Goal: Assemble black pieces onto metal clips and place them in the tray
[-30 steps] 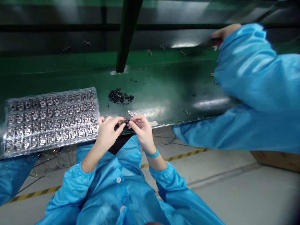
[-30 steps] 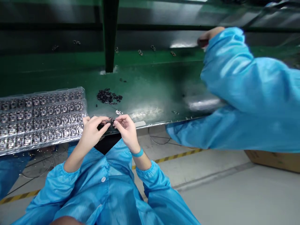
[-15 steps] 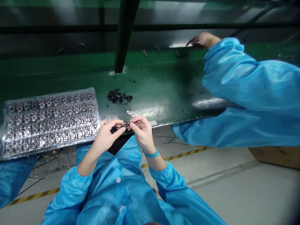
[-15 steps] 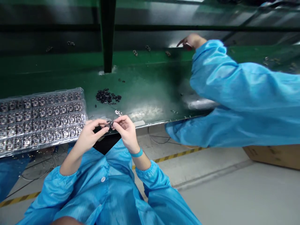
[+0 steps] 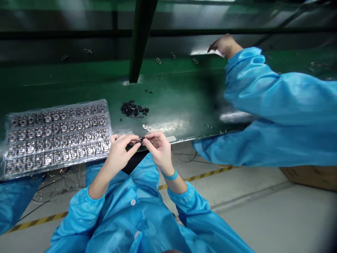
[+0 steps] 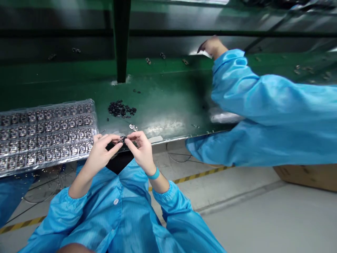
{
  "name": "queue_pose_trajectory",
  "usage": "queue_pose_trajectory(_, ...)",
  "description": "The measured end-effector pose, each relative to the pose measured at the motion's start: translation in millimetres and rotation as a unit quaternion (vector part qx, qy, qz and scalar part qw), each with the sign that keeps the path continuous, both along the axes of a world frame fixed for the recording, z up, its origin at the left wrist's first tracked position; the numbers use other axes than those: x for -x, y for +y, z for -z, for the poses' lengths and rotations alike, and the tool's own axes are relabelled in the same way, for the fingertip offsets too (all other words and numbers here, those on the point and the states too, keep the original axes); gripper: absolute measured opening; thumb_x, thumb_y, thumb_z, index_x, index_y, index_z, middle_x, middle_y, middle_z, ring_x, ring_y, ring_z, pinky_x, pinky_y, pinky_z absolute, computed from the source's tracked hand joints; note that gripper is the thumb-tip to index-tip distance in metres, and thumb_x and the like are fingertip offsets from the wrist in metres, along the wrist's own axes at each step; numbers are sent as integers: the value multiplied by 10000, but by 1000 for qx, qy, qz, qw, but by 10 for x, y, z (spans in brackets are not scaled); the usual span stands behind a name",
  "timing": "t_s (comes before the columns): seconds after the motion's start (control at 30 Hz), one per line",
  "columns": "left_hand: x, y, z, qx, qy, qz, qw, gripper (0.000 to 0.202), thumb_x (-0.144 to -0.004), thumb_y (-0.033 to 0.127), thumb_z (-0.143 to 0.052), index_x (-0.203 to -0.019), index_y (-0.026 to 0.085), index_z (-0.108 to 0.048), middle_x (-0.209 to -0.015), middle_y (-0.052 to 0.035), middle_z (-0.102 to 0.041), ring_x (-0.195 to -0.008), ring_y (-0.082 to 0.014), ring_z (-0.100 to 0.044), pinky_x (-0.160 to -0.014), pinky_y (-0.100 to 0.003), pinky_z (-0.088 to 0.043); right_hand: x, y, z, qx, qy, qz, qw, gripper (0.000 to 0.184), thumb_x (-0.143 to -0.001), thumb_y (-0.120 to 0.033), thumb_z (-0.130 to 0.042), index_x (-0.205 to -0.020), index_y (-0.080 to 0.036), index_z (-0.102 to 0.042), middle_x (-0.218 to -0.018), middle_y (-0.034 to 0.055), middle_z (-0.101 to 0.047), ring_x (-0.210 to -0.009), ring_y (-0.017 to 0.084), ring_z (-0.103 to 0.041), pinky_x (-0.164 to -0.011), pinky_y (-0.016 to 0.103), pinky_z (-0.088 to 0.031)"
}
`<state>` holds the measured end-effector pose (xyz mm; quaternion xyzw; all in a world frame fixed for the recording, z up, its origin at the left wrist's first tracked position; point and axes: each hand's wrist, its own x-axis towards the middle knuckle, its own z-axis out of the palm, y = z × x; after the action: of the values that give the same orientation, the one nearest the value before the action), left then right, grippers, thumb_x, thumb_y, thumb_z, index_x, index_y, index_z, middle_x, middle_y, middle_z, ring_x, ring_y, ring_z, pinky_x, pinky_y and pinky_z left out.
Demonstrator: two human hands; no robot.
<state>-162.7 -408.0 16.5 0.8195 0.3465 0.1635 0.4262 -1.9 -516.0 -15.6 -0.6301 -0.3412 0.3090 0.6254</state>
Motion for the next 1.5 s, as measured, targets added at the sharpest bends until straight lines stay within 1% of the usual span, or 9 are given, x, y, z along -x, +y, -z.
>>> queue_pose_trajectory(0.2,-14,-9,15,43,-30,5,999,130,-1088,280,-733,-1178,277,-826,-1062,-1,-852,-1028,-241,-758,-1112,-446,-394,56,3,-77,-18,-38,8,999,286,-1069,-514,-816,-1209,-306,-679,-1066,45,-749,-1017,237,-757,-956,404,-664)
queue_pose_trajectory(0.37,-8,-7,38,113,-75,-10,991,168,-1051,393,-778,-1139,265,-843,-997,-24,-842,-1000,-262,-757,-1086,-443,-483,38,20,-98,-19,-4,-1,1000,325,-1077,-582,-779,-1208,-301,-681,-1069,57,-741,-1004,249,-737,-948,415,-646)
queue_pose_trajectory(0.53,-10,5,35,236,-148,-3,960,258,-997,466,-807,-1109,236,-836,-921,-36,-804,-902,-242,-750,-895,-364,-578,-8,38,-130,-38,-20,-36,998,396,-1135,-620,-658,-937,-276,-662,-987,54,-709,-949,254,-678,-897,415,-594)
queue_pose_trajectory(0.6,-5,-2,32,224,-149,-11,963,230,-995,440,-811,-1107,241,-840,-941,-37,-812,-920,-245,-756,-914,-369,-575,-1,42,-149,-36,-33,-51,997,418,-1130,-616,-672,-893,-273,-646,-979,53,-697,-947,255,-664,-907,421,-579)
queue_pose_trajectory(0.8,42,-44,-22,82,-68,-27,994,107,-1040,299,-772,-1114,282,-848,-1020,-14,-842,-1015,-254,-759,-1147,-475,-449,55,81,-198,-24,-54,-54,997,352,-1126,-560,-711,-918,-279,-675,-985,51,-711,-929,251,-658,-885,415,-551)
queue_pose_trajectory(0.9,61,-40,-45,72,-62,-19,995,102,-1054,289,-749,-1099,281,-840,-1025,-7,-841,-1021,-246,-760,-1188,-487,-424,67,98,-212,-17,-71,-55,996,356,-1133,-563,-691,-918,-280,-682,-984,55,-720,-935,259,-661,-896,427,-556)
queue_pose_trajectory(1.0,76,-20,-32,164,-112,-20,980,136,-1021,375,-790,-1077,256,-828,-977,-25,-833,-968,-246,-765,-1065,-434,-527,77,92,-205,-25,-60,-53,996,375,-1164,-572,-618,-945,-278,-695,-993,63,-728,-964,267,-670,-927,438,-567)
queue_pose_trajectory(1.17,107,3,-38,344,-202,-21,917,316,-949,492,-883,-1084,221,-794,-879,-35,-805,-825,-213,-752,-803,-332,-587,98,61,-177,-54,-28,-62,996,344,-1157,-563,-633,-978,-280,-707,-1004,63,-726,-969,268,-673,-920,433,-576)
queue_pose_trajectory(1.5,129,32,-90,407,-224,-5,885,423,-880,551,-967,-1026,197,-786,-800,-25,-779,-759,-186,-722,-767,-301,-571,150,93,-184,-94,-24,-79,992,236,-1150,-449,-692,-1006,-263,-710,-1026,55,-731,-974,240,-688,-899,404,-578)
